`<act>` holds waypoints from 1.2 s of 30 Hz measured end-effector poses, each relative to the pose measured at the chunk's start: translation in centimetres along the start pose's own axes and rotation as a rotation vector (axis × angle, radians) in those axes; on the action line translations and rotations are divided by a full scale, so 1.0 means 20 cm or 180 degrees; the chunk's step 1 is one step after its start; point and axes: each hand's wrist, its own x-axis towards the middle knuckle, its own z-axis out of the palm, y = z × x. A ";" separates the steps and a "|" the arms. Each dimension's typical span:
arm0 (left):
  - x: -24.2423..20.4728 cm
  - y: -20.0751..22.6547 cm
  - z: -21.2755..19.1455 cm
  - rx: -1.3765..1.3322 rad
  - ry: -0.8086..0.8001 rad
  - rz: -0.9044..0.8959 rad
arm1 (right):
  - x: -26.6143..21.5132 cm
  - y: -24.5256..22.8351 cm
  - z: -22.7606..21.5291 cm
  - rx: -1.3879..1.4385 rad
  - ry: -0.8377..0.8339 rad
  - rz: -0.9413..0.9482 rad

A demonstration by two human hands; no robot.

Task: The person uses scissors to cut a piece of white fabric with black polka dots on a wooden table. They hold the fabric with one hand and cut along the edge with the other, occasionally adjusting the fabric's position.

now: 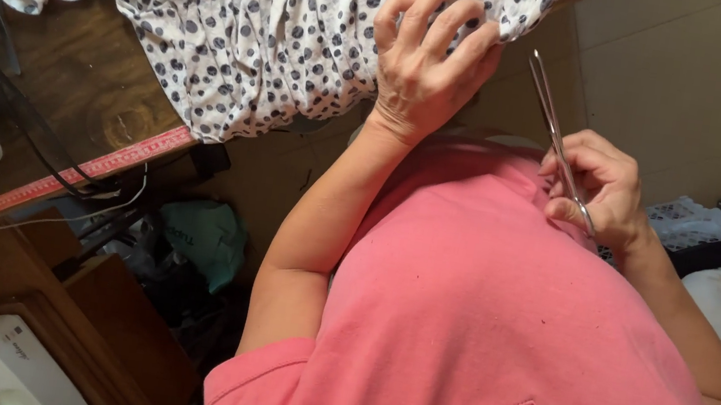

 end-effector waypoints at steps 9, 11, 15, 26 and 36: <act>0.01 -0.01 -0.03 -0.0518 -0.0060 0.0067 | 0.10 -0.05 0.12 0.0622 0.0105 0.0161; 0.00 -0.01 -0.03 -0.0535 -0.0056 0.0025 | 0.08 -0.07 0.13 0.0710 0.0084 0.0193; 0.02 -0.01 -0.02 -0.0558 0.0032 -0.0054 | 0.09 -0.06 0.12 0.0763 0.0173 0.0296; -0.01 -0.02 0.00 -0.0799 -0.0168 0.0094 | 0.26 -0.07 0.18 -0.0021 0.0294 0.0173; -0.03 -0.02 0.03 -0.0595 -0.0256 0.0345 | 0.26 -0.14 0.12 -0.1081 0.0316 -0.0388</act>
